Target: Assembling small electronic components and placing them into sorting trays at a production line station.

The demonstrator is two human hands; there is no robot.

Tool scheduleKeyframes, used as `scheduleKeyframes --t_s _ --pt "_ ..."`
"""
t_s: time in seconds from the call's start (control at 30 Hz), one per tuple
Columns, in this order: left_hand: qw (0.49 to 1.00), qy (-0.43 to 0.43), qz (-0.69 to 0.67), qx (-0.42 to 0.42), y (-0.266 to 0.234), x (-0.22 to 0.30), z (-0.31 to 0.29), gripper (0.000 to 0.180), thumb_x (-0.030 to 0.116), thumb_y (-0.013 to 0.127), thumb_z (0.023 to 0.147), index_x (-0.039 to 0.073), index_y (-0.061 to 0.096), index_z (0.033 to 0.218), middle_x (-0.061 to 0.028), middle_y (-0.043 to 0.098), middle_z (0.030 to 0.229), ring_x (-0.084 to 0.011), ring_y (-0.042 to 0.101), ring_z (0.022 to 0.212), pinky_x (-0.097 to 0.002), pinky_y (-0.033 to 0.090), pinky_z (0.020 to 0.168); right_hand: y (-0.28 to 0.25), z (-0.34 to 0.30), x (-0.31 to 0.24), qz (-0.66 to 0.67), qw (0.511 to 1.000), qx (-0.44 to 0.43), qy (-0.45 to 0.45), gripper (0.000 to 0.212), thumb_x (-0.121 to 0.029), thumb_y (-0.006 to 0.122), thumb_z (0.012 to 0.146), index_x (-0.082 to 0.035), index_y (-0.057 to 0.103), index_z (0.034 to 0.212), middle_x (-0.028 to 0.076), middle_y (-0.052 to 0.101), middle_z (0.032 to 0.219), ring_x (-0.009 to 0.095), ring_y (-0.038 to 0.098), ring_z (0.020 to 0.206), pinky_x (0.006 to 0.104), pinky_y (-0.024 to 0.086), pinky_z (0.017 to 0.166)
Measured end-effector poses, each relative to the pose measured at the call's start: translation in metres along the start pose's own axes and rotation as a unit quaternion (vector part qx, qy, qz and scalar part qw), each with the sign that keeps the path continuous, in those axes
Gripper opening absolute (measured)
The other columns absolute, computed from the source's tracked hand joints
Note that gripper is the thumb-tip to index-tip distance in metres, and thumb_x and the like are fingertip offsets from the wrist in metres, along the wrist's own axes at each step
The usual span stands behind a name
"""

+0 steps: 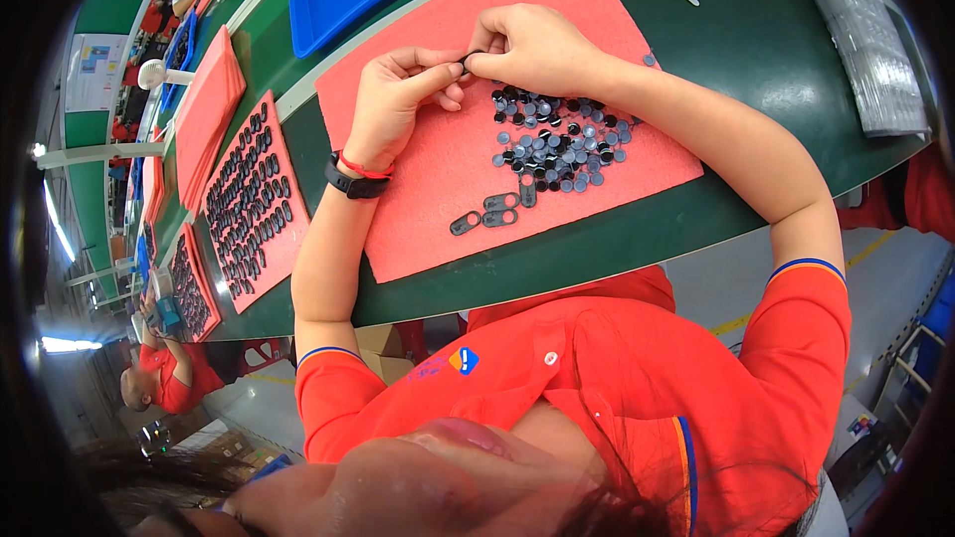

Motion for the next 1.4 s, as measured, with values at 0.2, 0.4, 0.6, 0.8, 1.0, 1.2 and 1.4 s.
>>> scheduleKeyframes --t_s 0.2,0.4,0.6,0.8,1.0,1.2,1.4 --pt "1.000 -0.001 0.001 -0.001 0.000 0.000 0.000 0.016 0.000 0.060 0.077 -0.010 0.059 0.088 -0.0146 0.063 0.077 -0.0150 0.062 0.060 -0.0239 0.052 0.057 0.000 -0.001 -0.003 -0.022 1.000 0.000 0.002 0.025 -0.024 0.061 0.071 0.000 0.062 0.078 0.010 0.062 0.069 0.018 0.060 0.064 0.0291 0.046 0.059" --pt "1.000 -0.007 0.005 -0.002 0.000 -0.001 0.000 0.015 0.002 0.060 0.077 -0.009 0.059 0.088 -0.0141 0.063 0.077 -0.0130 0.060 0.059 -0.0227 0.050 0.055 0.000 -0.002 -0.004 -0.028 1.000 0.000 0.006 0.025 -0.025 0.060 0.069 -0.001 0.062 0.078 0.010 0.061 0.068 0.018 0.059 0.064 0.0294 0.045 0.059" --pt "1.000 -0.008 0.002 -0.001 0.001 0.000 -0.002 0.014 0.002 0.061 0.077 -0.008 0.059 0.087 -0.0130 0.063 0.076 -0.0118 0.059 0.058 -0.0219 0.050 0.054 0.002 -0.002 -0.004 -0.029 1.000 0.004 0.001 0.025 -0.025 0.059 0.068 -0.001 0.061 0.075 0.009 0.061 0.067 0.018 0.059 0.063 0.0291 0.045 0.058" --pt "1.000 -0.005 0.017 0.002 0.004 0.000 -0.001 0.012 0.004 0.061 0.077 -0.005 0.060 0.084 -0.0108 0.064 0.075 -0.0085 0.056 0.056 -0.0200 0.047 0.051 0.001 -0.003 -0.004 -0.022 1.000 0.003 0.008 0.024 -0.025 0.059 0.067 -0.001 0.060 0.073 0.008 0.060 0.065 0.017 0.058 0.061 0.0291 0.044 0.057" --pt "1.000 0.001 0.003 0.003 0.002 -0.002 -0.001 0.016 0.004 0.061 0.078 -0.006 0.061 0.090 -0.0107 0.064 0.075 -0.0084 0.056 0.057 -0.0197 0.047 0.053 0.000 -0.002 -0.003 0.040 0.999 -0.022 0.008 0.013 -0.013 0.057 0.077 0.000 0.055 0.077 0.001 0.055 0.069 0.005 0.047 0.061 0.0195 0.038 0.053" --pt "0.999 -0.004 -0.051 -0.013 -0.003 -0.001 0.003 0.017 0.003 0.062 0.076 -0.008 0.060 0.089 -0.0138 0.063 0.077 -0.0135 0.061 0.060 -0.0225 0.051 0.056 -0.003 0.002 -0.003 0.131 0.990 -0.048 0.035 0.014 -0.014 0.059 0.079 0.000 0.056 0.082 0.002 0.058 0.074 0.004 0.049 0.063 0.0188 0.039 0.054" --pt "0.999 0.003 -0.033 0.001 -0.003 -0.001 0.000 0.019 0.004 0.061 0.077 -0.008 0.059 0.092 -0.0130 0.063 0.078 -0.0117 0.059 0.059 -0.0218 0.050 0.055 0.002 0.004 -0.001 0.104 0.994 -0.039 0.023 0.013 -0.013 0.059 0.079 -0.001 0.056 0.081 0.000 0.056 0.070 0.004 0.050 0.063 0.0185 0.039 0.054"
Point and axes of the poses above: each hand's wrist, its own z-axis towards the middle knuckle, its own y-axis out of the palm, x = y × z, the point moved 2 cm from there along z, towards the middle knuckle
